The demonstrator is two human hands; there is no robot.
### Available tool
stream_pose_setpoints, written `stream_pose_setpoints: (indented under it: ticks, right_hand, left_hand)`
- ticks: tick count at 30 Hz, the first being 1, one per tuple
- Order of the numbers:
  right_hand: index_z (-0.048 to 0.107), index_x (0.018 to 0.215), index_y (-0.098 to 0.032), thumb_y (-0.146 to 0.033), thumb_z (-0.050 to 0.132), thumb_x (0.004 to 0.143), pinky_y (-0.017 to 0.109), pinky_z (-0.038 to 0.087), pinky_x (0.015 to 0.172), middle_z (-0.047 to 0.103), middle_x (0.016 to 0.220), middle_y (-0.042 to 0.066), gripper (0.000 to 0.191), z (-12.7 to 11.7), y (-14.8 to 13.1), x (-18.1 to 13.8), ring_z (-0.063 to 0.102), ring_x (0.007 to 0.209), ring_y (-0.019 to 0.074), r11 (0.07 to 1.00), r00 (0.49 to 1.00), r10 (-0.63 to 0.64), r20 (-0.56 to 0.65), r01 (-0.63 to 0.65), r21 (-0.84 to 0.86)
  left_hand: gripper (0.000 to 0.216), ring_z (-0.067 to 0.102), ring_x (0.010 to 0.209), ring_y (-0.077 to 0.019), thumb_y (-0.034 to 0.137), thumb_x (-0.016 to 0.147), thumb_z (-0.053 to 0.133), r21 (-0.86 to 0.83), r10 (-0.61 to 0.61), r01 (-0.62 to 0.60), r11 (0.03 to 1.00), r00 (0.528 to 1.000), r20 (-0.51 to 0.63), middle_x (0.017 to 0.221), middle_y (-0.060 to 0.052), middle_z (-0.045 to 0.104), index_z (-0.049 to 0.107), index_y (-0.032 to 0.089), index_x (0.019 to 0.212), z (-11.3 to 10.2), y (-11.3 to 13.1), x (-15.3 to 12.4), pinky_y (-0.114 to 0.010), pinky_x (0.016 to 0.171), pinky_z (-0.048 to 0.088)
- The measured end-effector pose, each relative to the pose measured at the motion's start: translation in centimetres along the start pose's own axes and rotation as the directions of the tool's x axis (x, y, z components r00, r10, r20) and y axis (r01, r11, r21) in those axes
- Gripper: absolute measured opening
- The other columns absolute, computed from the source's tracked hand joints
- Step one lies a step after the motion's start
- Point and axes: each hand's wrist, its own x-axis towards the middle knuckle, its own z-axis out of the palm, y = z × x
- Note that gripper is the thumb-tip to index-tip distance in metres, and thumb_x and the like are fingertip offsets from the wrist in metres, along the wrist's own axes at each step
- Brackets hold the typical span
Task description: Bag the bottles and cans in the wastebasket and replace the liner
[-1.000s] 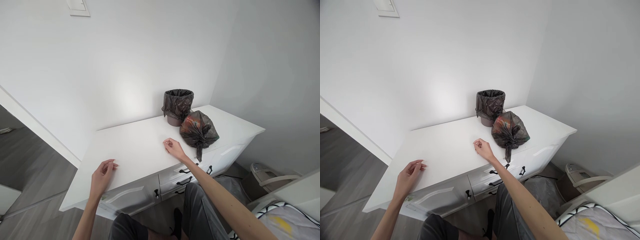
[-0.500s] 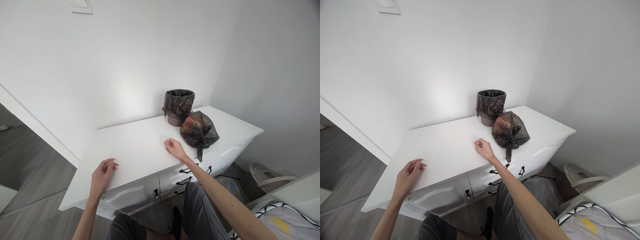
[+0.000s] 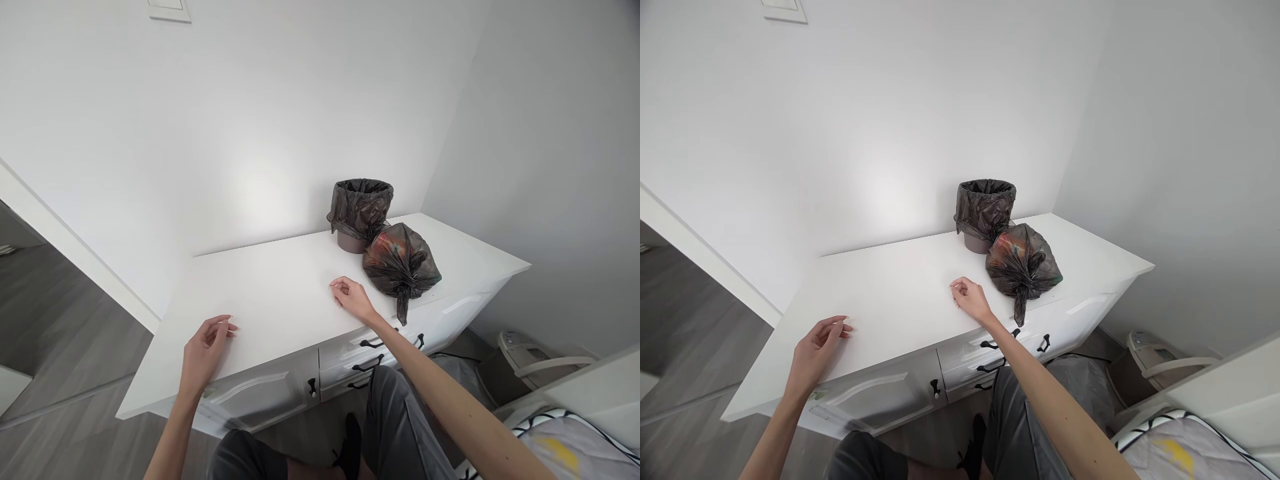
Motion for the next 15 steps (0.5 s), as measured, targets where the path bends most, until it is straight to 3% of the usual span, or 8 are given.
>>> stream_pose_setpoints:
  ticks: [15]
  right_hand:
    - [0.065,0.094,-0.022,-0.042,0.063,0.085,0.03,0.049,0.061,0.061,0.064,-0.004,0.022,0.2,-1.0,-0.7,0.058,0.055,0.0146,1.0,1.0,0.014,0.016,-0.014,0.023]
  left_hand:
    - [0.046,0.075,0.092,-0.028,0.062,0.089,0.059,0.004,0.01,-0.01,1.0,1.0,-0.008,0.098,-0.007,0.081,0.07,0.024,0.111,-0.2,0.7,-0.3,-0.045,0.097,0.054]
